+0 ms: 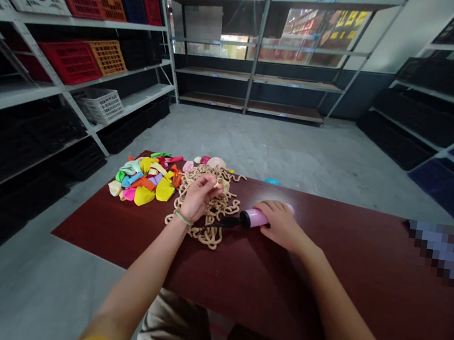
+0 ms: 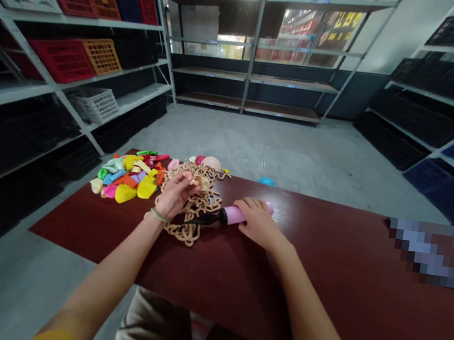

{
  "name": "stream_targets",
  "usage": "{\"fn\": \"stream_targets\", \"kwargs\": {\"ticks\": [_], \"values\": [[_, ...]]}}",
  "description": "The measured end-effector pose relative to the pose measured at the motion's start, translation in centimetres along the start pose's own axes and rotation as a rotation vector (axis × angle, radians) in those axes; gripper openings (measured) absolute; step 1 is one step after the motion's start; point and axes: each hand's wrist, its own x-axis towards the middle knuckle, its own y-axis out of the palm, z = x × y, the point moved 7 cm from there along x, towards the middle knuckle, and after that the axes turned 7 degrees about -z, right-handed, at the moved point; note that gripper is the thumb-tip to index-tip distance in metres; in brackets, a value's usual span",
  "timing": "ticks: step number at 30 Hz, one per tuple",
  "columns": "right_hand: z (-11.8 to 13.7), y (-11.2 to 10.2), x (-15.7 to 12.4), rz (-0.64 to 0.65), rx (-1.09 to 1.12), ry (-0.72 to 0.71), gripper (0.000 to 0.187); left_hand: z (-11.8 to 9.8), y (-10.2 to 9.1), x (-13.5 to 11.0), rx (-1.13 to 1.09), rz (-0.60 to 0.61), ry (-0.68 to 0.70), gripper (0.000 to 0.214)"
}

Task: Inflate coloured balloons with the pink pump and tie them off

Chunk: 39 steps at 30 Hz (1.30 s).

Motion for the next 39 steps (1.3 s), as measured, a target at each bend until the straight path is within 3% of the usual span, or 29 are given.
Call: {"fn": "stream_targets", "kwargs": {"ticks": [6,9,15,23,35,39], "values": [[-0.2,-1.5,-0.7,-0.310,-0.111,0.021,0.053,-1.3,-1.8,0.7,-0.075,-0.140,0.048,0.019],[0.8,-1.1,-0.9,-0.371,-0.174,0.015,0.055,-0.8,-2.3,0.9,-0.063,-0.166,0.049,0.018],[1.7,-0.1,-0.8,-0.380,-0.220,0.100,0.055,-0.2,-2.5,0.8,-0.055,-0.195,0.112,0.019],[1.7,-0.1,-0.9,-0.373,-0.240,0.094,0.055,-0.8,-2.7,0.7,-0.102,-0.309,0.140,0.021],[2.5,-0.1,-0.6,-0.361,-0.256,0.104,0.054,-0.8,-2.1,0.3,0.091,-0.280,0.373,0.026],[3.0,-0.1,-0.4,-0.351,-0.263,0.099,0.055,-0.4,-2.0,0.0,0.138,-0.285,0.373,0.030]]}}
